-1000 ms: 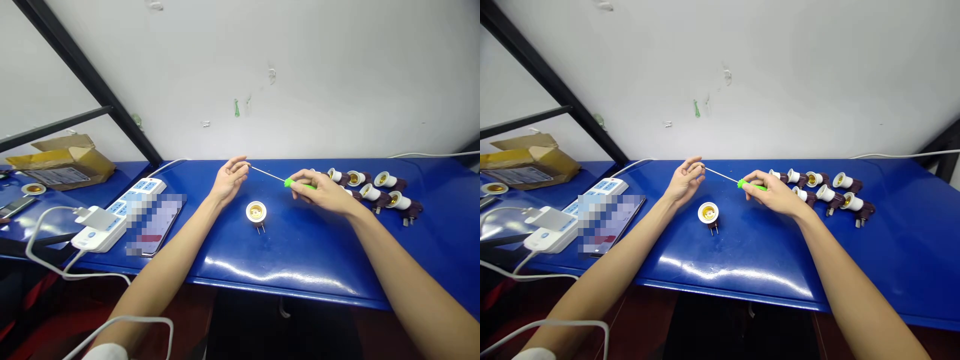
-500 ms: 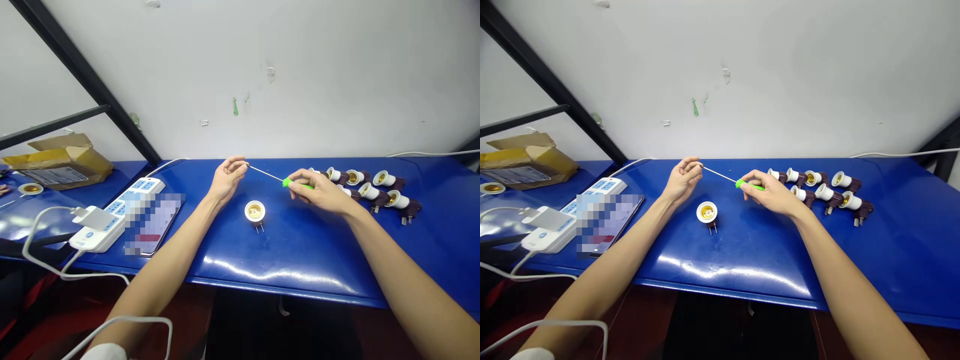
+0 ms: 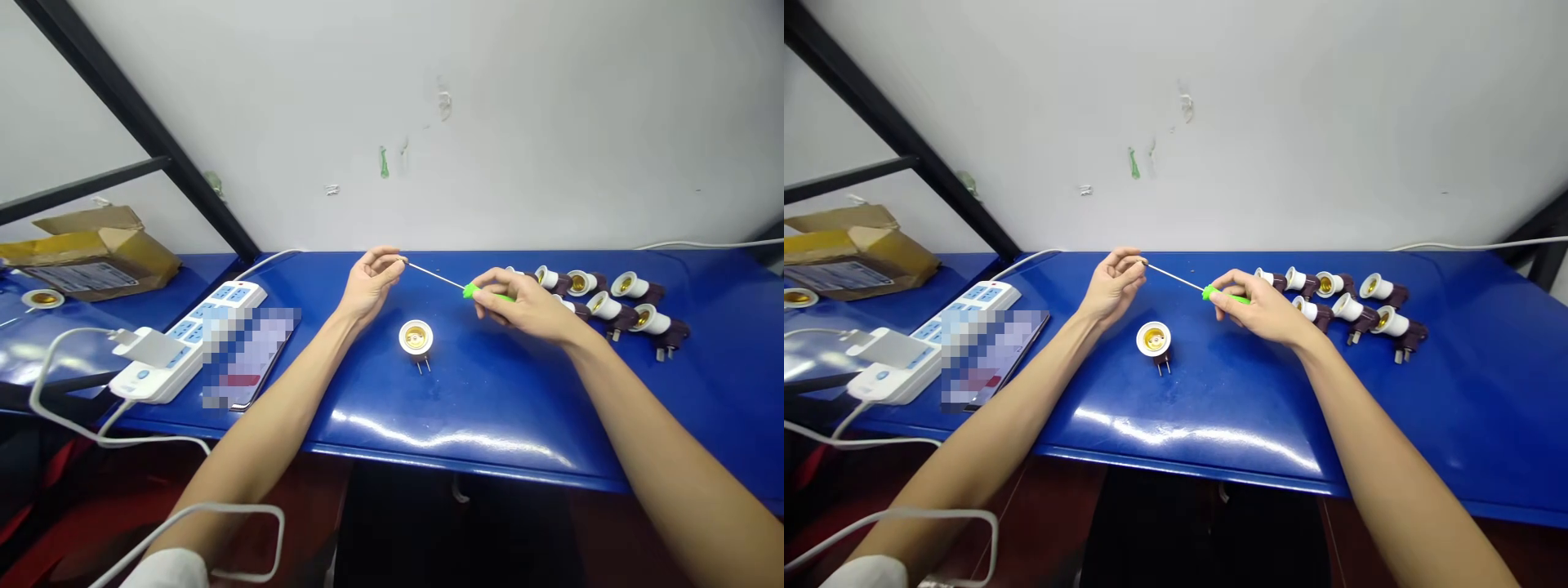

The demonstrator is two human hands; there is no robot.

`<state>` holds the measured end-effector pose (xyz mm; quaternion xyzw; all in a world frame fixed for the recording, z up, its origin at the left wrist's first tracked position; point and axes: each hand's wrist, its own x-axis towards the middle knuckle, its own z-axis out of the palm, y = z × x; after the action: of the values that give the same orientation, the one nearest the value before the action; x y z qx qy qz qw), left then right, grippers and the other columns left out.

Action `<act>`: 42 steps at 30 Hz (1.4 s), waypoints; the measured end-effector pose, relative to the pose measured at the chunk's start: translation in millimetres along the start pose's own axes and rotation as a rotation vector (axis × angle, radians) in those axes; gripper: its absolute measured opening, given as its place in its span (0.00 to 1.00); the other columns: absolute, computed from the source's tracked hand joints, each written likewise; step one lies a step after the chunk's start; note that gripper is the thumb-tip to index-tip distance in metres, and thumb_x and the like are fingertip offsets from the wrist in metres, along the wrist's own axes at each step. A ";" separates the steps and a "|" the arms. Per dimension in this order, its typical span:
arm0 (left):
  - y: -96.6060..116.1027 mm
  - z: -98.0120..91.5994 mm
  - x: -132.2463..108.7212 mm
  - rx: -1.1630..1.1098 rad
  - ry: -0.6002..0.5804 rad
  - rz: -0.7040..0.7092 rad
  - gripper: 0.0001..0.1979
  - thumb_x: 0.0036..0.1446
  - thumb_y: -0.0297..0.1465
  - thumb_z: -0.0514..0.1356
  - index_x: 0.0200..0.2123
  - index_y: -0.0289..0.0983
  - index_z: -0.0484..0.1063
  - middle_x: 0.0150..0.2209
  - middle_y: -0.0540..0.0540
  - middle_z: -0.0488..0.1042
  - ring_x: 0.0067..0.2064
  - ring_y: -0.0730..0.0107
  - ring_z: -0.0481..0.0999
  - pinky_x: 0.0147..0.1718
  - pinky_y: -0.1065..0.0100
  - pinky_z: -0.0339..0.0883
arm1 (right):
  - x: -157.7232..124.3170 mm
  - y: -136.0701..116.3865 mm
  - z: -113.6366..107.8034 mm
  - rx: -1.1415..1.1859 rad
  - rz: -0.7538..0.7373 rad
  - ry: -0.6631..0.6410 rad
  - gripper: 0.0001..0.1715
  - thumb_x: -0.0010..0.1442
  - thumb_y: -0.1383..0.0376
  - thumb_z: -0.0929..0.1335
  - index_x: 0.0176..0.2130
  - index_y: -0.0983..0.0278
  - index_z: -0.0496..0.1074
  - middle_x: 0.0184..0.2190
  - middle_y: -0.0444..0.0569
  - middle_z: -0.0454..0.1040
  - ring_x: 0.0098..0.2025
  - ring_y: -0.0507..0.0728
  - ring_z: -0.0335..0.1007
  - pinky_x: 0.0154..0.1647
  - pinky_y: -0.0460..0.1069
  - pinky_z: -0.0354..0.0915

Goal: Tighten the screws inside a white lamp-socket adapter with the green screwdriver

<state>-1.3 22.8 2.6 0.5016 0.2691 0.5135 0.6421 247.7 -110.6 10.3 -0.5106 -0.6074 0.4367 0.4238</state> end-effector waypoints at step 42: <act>2.4 -3.2 -0.7 -0.055 -0.013 -0.029 0.28 0.35 0.32 0.85 0.43 0.40 0.83 0.41 0.47 0.85 0.38 0.76 0.80 0.33 0.76 0.68 | -0.3 -2.3 0.1 0.000 -0.002 0.001 0.35 0.61 0.36 0.75 0.47 0.63 0.74 0.30 0.45 0.76 0.26 0.50 0.60 0.25 0.49 0.55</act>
<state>-5.2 23.3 3.6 0.4833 0.2578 0.5080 0.6647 247.1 -111.1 12.5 -0.5100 -0.6077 0.4360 0.4248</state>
